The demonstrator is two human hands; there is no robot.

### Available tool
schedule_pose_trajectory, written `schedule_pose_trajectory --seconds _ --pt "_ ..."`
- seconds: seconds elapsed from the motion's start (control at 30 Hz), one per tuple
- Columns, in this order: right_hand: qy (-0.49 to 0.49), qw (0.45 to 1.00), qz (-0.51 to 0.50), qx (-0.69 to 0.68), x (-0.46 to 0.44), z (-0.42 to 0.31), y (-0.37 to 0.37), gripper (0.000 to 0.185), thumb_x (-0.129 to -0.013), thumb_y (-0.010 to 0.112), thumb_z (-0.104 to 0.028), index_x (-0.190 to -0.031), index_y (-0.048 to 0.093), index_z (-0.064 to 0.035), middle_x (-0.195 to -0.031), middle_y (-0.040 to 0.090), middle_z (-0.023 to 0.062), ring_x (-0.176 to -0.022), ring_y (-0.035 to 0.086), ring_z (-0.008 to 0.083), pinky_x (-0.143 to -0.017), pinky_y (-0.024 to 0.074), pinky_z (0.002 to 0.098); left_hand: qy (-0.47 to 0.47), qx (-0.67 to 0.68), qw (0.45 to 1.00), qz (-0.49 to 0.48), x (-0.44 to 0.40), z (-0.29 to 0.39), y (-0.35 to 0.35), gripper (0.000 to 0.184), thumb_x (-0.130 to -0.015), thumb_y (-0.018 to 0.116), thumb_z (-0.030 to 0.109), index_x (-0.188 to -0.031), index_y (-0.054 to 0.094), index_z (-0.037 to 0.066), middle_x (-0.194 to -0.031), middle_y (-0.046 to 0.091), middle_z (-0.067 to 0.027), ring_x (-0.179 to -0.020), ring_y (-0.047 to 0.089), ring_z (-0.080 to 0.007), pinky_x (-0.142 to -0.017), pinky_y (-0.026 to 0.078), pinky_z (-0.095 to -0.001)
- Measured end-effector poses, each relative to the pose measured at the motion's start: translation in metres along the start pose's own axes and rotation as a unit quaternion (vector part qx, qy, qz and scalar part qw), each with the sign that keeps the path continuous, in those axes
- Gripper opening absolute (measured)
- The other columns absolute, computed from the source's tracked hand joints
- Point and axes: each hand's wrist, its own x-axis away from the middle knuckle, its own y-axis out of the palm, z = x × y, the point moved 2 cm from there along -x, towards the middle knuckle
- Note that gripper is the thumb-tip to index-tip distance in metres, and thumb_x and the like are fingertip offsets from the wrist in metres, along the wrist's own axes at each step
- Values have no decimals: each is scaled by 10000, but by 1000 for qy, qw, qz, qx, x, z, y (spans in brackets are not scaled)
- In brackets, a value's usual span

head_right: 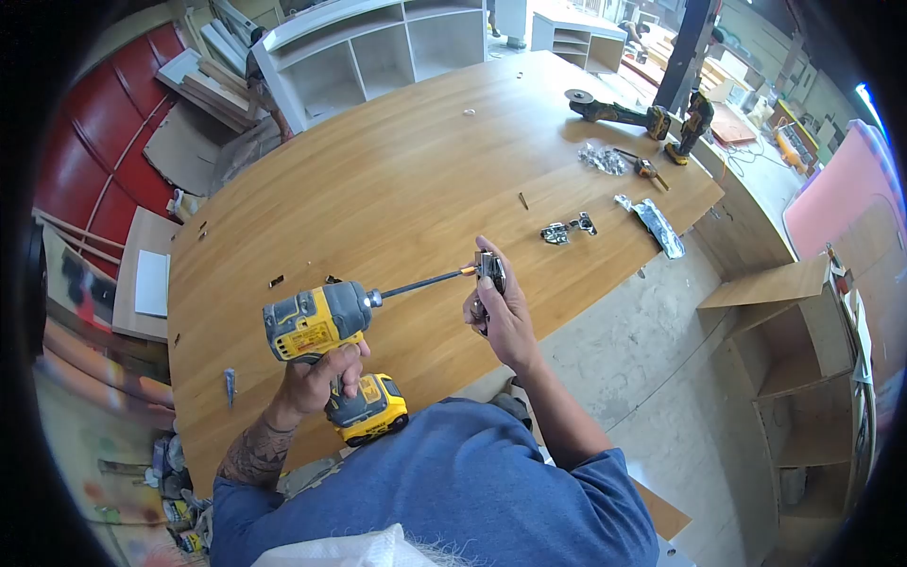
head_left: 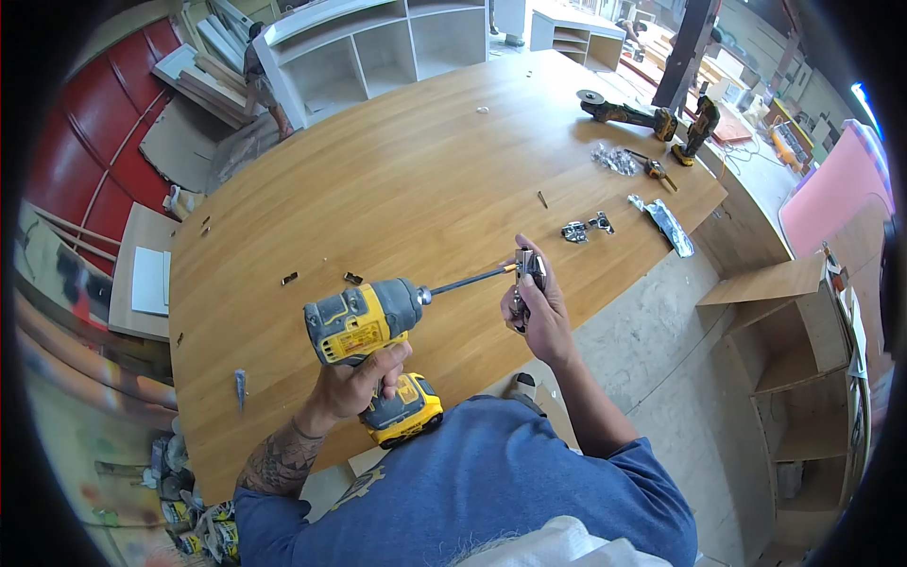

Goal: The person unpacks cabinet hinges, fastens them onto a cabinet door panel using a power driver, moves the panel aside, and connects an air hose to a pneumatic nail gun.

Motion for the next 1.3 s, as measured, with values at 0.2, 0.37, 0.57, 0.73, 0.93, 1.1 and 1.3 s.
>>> schedule_pose_trajectory --seconds 0.2,0.37,0.57,0.73,0.93,1.1,1.3 --pt "4 1000 -24 3 -1 -5 -3 527 -1164 432 -213 -1664 294 -121 -1131 566 49 -629 502 65 -521 382 213 46 -57 997 -20 3 3 -5 159 -1027 705 156 -1075 703 5 -692 633 -12 -562 603 -82 -552 517 -276" --pt "14 1000 -7 -18 4 -6 7 526 -1161 436 -197 -1663 299 -118 -1178 556 48 -630 507 64 -515 380 210 22 -82 996 0 5 -1 -11 175 -1027 704 164 -1092 711 2 -693 631 -8 -564 604 -82 -546 519 -279" --pt "15 1000 -23 -10 6 0 3 525 -1161 410 -184 -1666 284 -116 -1160 556 57 -627 497 67 -511 371 218 17 -83 995 -50 9 -1 -8 294 -1089 565 205 -1231 607 -49 -700 581 12 -598 562 -69 -638 497 -255" --pt "9 1000 -17 -14 9 -1 7 519 -1161 404 -182 -1664 287 -119 -1171 555 61 -622 488 68 -512 371 219 72 -80 993 -42 10 -6 -11 242 -1029 712 175 -1182 726 -12 -715 606 8 -569 563 -73 -538 493 -257" --pt "23 1000 -8 -6 13 -1 8 520 -1159 410 -185 -1660 290 -117 -1231 550 82 -626 504 72 -515 379 218 7 -93 996 -12 10 3 -10 201 -1018 727 199 -1081 721 8 -707 610 18 -563 566 -60 -536 488 -249" --pt "11 1000 -3 -11 15 -1 8 518 -1158 409 -182 -1659 294 -118 -1248 552 98 -631 520 72 -507 379 214 -1 -68 998 -13 8 4 -10 194 -1007 738 204 -1055 700 20 -702 613 20 -562 571 -53 -534 484 -245" --pt "39 999 -4 -7 16 -1 7 513 -1156 416 -181 -1655 310 -125 -1248 558 96 -646 546 61 -505 378 198 -3 -83 996 -23 6 0 -17 195 -1006 734 194 -1074 700 15 -730 625 17 -560 556 -55 -547 485 -247"
